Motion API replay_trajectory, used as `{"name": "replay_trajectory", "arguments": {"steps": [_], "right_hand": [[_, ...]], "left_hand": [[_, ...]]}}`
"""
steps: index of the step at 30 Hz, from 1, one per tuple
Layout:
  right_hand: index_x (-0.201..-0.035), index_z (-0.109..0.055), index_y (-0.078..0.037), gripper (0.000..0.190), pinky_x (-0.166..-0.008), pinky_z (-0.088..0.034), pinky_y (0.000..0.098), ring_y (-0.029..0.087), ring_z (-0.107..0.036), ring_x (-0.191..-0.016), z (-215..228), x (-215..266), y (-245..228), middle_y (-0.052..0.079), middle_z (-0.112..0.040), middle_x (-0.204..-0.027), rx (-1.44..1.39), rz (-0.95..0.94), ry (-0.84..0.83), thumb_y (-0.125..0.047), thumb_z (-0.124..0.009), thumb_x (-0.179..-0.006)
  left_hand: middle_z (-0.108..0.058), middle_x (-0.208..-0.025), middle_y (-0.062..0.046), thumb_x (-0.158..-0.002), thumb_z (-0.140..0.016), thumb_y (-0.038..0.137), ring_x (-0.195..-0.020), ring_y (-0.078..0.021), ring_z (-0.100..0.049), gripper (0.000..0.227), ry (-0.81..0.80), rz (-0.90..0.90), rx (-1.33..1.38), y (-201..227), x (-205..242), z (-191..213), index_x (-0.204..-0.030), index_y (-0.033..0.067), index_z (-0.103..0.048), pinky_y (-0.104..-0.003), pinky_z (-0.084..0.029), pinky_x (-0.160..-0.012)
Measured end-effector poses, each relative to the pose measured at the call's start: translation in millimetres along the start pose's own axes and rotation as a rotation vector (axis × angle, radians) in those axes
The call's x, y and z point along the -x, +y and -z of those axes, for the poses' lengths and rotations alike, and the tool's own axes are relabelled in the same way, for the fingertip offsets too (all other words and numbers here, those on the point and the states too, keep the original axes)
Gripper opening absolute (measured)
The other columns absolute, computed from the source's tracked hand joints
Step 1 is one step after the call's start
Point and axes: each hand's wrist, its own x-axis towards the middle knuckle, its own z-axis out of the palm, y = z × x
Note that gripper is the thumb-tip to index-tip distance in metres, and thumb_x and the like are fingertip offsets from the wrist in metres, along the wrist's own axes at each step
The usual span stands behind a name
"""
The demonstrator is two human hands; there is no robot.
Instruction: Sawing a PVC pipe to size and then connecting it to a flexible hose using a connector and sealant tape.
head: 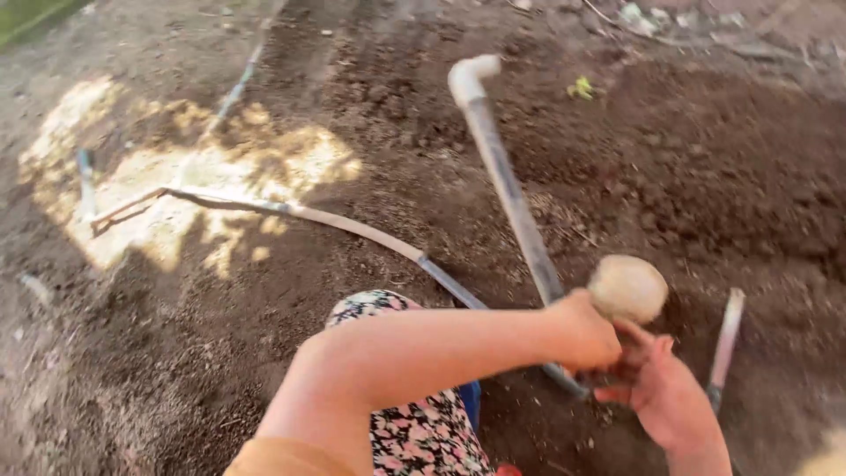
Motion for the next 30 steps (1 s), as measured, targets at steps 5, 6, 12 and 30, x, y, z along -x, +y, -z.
{"name": "replay_trajectory", "arguments": {"steps": [5, 6, 12, 30], "right_hand": [[-0.141, -0.035, -0.023, 0.066, -0.059, -0.052, 0.0444, 0.029, -0.065, -0.086, 19.2, -26.9, 52.6, 0.014, -0.064, -0.115, -0.168, -0.098, -0.157, -0.068, -0.034, -0.094], [-0.141, -0.035, -0.023, 0.066, -0.059, -0.052, 0.0444, 0.029, -0.065, -0.086, 20.1, -31.2, 52.2, 0.014, -0.064, -0.115, -0.157, -0.111, -0.180, -0.068, -0.034, -0.094], [-0.124, -0.057, -0.012, 0.035, -0.060, -0.047, 0.0301, 0.026, -0.057, -0.080, 49.1, -39.6, 84.0, 0.010, -0.062, -0.104, -0.010, 0.142, 0.368, -0.031, -0.058, -0.094], [-0.130, -0.048, -0.032, 0.054, -0.100, -0.044, 0.0373, 0.028, -0.052, -0.115, 81.1, -46.2, 184.3, 0.004, -0.055, -0.120, 1.829, -0.659, 0.218, -0.049, -0.062, -0.080]], "left_hand": [[-0.068, -0.078, 0.021, -0.082, -0.053, 0.018, -0.076, -0.0108, -0.061, 0.021, 0.327, -0.138, -0.051, -1.2, -59.2, -64.1, -0.072, 0.0282, -0.068, -0.039, -0.037, -0.050], [-0.068, -0.078, 0.021, -0.082, -0.053, 0.018, -0.076, -0.0108, -0.061, 0.021, 0.332, -0.110, -0.045, -4.3, -66.4, -66.3, -0.072, 0.0282, -0.068, -0.039, -0.037, -0.050], [-0.066, -0.085, 0.020, -0.080, -0.063, 0.023, -0.075, -0.0117, -0.054, 0.013, 0.258, 0.062, -0.282, -26.8, -29.8, -8.0, -0.090, 0.0315, -0.066, -0.034, -0.034, -0.058], [-0.060, -0.118, 0.010, -0.082, -0.067, 0.044, -0.112, -0.0139, -0.056, 0.042, 0.120, 0.299, 0.232, -97.9, 91.5, 73.9, -0.115, 0.0192, -0.057, -0.052, -0.048, -0.088]]}}
